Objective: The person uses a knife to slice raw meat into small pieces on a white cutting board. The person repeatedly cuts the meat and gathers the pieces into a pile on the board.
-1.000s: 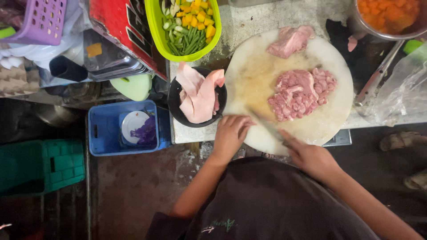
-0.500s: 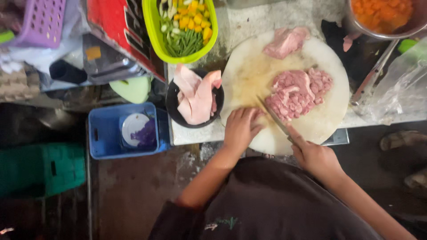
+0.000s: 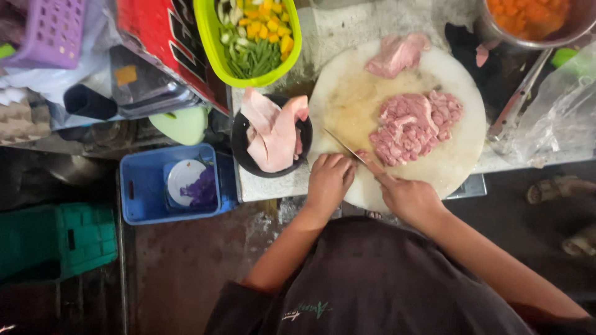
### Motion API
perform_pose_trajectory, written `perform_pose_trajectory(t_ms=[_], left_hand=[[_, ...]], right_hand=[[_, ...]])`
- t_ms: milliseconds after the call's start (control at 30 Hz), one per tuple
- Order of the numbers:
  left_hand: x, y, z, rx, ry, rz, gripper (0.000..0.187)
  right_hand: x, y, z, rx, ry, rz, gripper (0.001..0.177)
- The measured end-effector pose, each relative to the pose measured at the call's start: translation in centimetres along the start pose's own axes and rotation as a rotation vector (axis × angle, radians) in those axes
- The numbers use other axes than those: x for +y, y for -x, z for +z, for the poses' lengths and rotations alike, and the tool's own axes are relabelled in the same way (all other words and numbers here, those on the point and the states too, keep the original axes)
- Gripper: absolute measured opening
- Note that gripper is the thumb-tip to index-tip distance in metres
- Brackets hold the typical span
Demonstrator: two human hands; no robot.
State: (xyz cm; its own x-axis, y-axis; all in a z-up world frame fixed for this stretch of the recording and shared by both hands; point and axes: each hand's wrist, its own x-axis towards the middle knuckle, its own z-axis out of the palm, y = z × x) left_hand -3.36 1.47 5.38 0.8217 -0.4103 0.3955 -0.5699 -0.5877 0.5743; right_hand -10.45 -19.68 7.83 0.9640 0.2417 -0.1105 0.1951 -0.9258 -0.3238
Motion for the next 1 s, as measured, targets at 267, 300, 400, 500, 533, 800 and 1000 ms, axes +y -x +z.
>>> perform_pose_trajectory(t_ms=[267,300,400,500,533,800,1000], left_hand=[[-0.9,0.3,-0.5,0.057,0.193,-0.003,0.018],[-1.2,0.4,-0.4,0.063,0.184,0.015,0.019],[-1.6,0.2,-0.3,0.023,0.203,-0.009,0.016],[-1.8,0.3,-0.3,0.017,0.214,-0.006,0.013],[-1.9,0.3,-0.2,-0.002,0.212,0.009,0.014],[-2.4,-2.5,1.3,-0.137,0.228,0.109,0.012],[-0.8,-7.7,4.8,-0.112,0.307,-0.016,0.048]], right_hand=[[1.2,3.8,-2.1,-0.323,-0.094,0.430,0.071],[0.6,4.4,-2.1,-0.211,-0.074,0.385,0.072],[-1.1,4.5,-2.1,-0.211,0.007,0.320,0.070],[-2.2,4.5,-2.3,-0.107,-0.092,0.240,0.068],[-2.4,4.5,-2.3,-0.123,-0.108,0.275,0.069],[-0.7,5.5,-1.8,0.120,-0.242,0.604,0.072],[0.9,7.7,-1.1,0.281,-0.402,0.817,0.077]])
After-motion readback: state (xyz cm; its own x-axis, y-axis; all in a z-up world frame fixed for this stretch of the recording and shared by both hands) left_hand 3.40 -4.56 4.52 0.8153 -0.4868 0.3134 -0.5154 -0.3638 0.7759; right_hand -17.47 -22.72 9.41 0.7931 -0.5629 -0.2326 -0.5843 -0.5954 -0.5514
